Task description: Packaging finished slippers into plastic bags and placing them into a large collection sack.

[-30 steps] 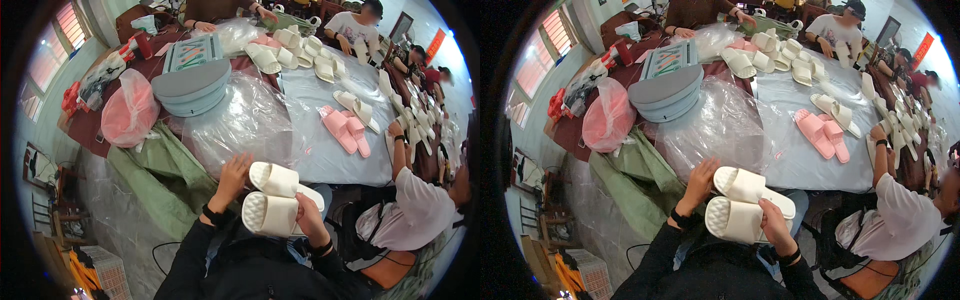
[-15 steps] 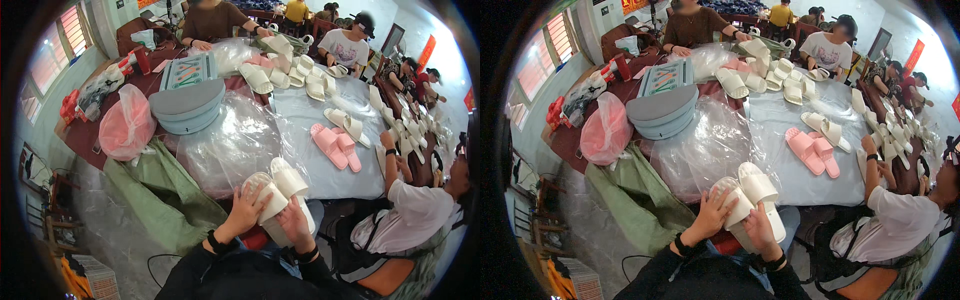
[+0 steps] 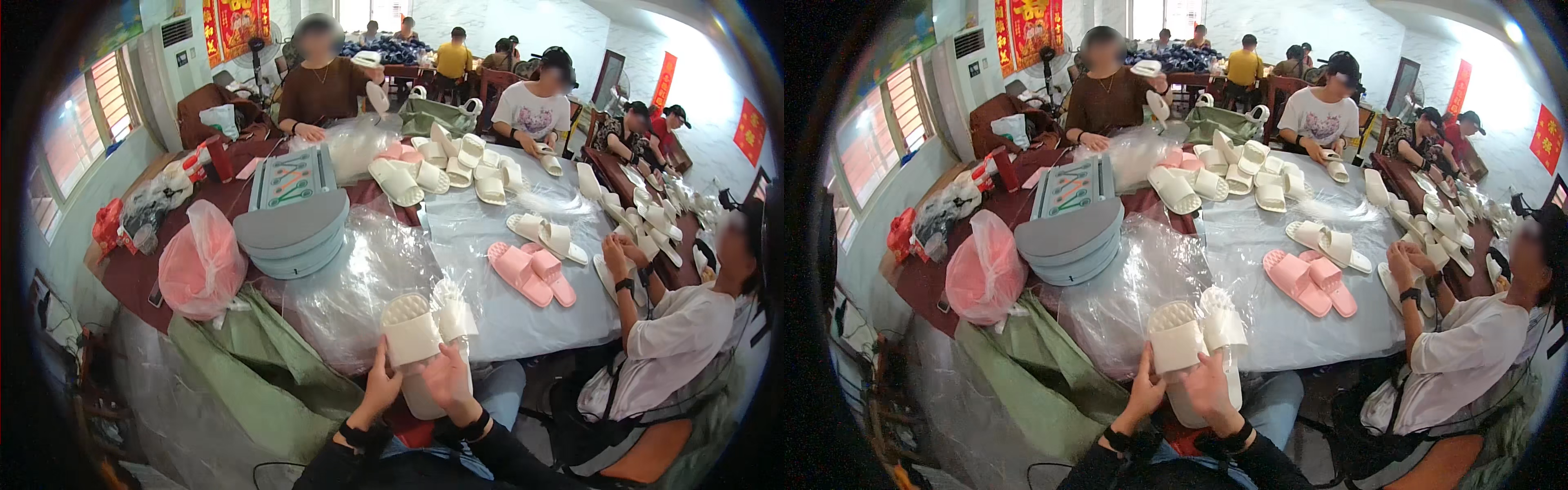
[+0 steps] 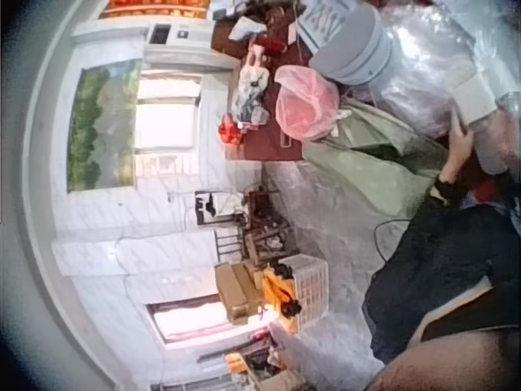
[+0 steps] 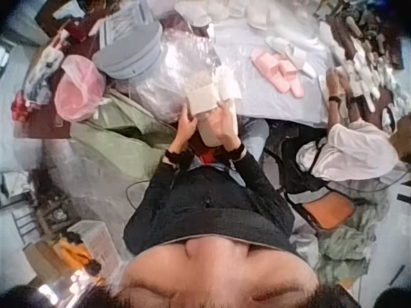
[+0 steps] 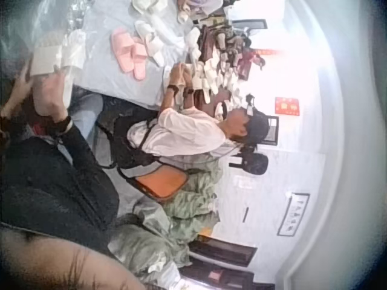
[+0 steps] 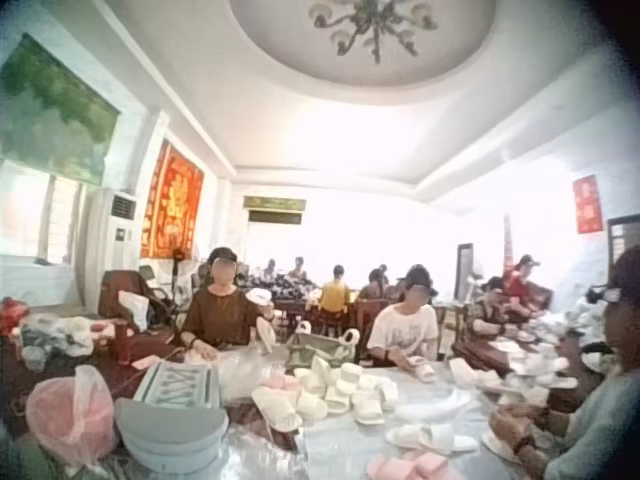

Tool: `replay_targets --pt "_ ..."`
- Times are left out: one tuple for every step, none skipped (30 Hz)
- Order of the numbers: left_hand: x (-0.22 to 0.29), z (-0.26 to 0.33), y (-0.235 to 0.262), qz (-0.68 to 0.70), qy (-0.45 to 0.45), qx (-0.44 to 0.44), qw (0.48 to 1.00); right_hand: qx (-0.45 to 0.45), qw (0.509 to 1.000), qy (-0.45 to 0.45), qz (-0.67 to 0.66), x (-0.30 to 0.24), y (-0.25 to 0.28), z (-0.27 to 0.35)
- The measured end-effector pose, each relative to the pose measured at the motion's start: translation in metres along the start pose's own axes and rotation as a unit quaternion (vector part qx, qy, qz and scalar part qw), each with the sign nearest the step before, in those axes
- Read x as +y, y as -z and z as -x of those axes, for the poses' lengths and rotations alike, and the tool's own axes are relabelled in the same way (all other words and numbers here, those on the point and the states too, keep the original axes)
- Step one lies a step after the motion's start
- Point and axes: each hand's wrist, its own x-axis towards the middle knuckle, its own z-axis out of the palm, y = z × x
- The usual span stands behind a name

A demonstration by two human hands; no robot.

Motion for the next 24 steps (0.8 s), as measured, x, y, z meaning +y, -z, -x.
replay_targets --pt "0.003 0.003 0.004 0.111 0.059 -0.026 0.992 -0.009 1.000 0.000 -0.003 0.004 -0.003 -0.004" --pt "-0.035 0.004 0.008 0.021 -0.010 -0.019 1.000 0.000 1.000 -0.014 -0.021 0.008 -0.006 -0.008" --pt "-0.035 0.004 0.008 0.019 -0.015 -0.022 0.999 0.014 0.999 -0.023 -0.039 0.008 -0.007 -0.013" --pt "-0.035 0.004 0.008 0.048 0.008 -0.031 0.998 0.011 0.999 -0.018 -0.043 0.008 -0.008 -0.018" --pt "-0.035 0.004 0.008 0.076 0.032 -0.040 0.996 0.010 0.999 0.003 -0.053 0.009 -0.010 -0.022" --pt "-0.025 0.005 0.008 0.089 0.054 -0.050 0.993 0.008 0.998 0.025 -0.064 0.010 -0.012 -0.026" --pt "-0.021 0.006 0.010 0.081 0.048 -0.051 0.994 0.002 0.997 0.028 -0.071 0.011 -0.016 -0.031" --pt "-0.019 0.008 0.011 0.102 0.052 -0.057 0.992 -0.023 0.997 0.011 -0.073 0.011 -0.018 -0.036" --pt "-0.018 0.010 0.014 0.121 0.058 -0.062 0.989 -0.048 0.996 -0.009 -0.076 0.013 -0.019 -0.040" --pt "-0.017 0.010 0.014 0.117 0.085 -0.061 0.988 -0.051 0.995 -0.008 -0.083 0.014 -0.014 -0.046" --pt "-0.016 0.010 0.015 0.110 0.084 -0.062 0.988 -0.041 0.998 -0.052 -0.017 0.014 -0.006 -0.055" --pt "-0.016 0.008 0.016 0.148 0.103 -0.048 0.982 -0.031 0.994 -0.096 0.050 0.012 -0.006 -0.059" --pt "-0.016 0.007 0.018 0.186 0.123 -0.033 0.974 -0.033 0.994 -0.094 0.043 0.013 -0.004 -0.057" --pt "-0.019 0.005 0.021 0.189 0.124 -0.031 0.974 -0.028 0.988 -0.041 0.149 0.016 -0.002 -0.053" --pt "-0.021 0.003 0.026 0.182 0.125 -0.032 0.975 -0.023 0.967 0.012 0.252 0.018 -0.001 -0.048" --pt "-0.020 0.001 0.029 0.197 0.127 -0.018 0.972 -0.066 0.938 0.033 0.339 0.017 0.000 -0.041" --pt "-0.019 0.000 0.032 0.212 0.129 -0.004 0.969 -0.066 0.940 0.034 0.334 0.014 0.001 -0.031" --pt "-0.019 -0.002 0.032 0.207 0.127 -0.005 0.970 -0.128 0.853 -0.013 0.505 0.005 -0.004 -0.018" --pt "-0.019 -0.004 0.032 0.231 0.112 0.008 0.966 -0.185 0.730 -0.057 0.655 -0.003 -0.003 -0.012" --pt "-0.018 -0.006 0.032 0.255 0.097 0.022 0.962 -0.253 0.631 0.129 0.722 0.007 0.023 -0.010" --pt "-0.015 -0.007 0.031 0.252 0.096 0.018 0.963 -0.250 0.634 0.132 0.720 0.008 0.030 -0.005" --pt "-0.009 -0.008 0.031 0.257 0.118 0.019 0.959 -0.252 0.563 0.168 0.769 0.008 0.036 0.000" --pt "-0.006 -0.009 0.031 0.261 0.140 0.020 0.955 -0.251 0.487 0.202 0.812 0.009 0.040 0.003" --pt "-0.006 -0.009 0.030 0.272 0.124 0.013 0.954 -0.234 0.472 0.216 0.822 0.010 0.041 0.005"
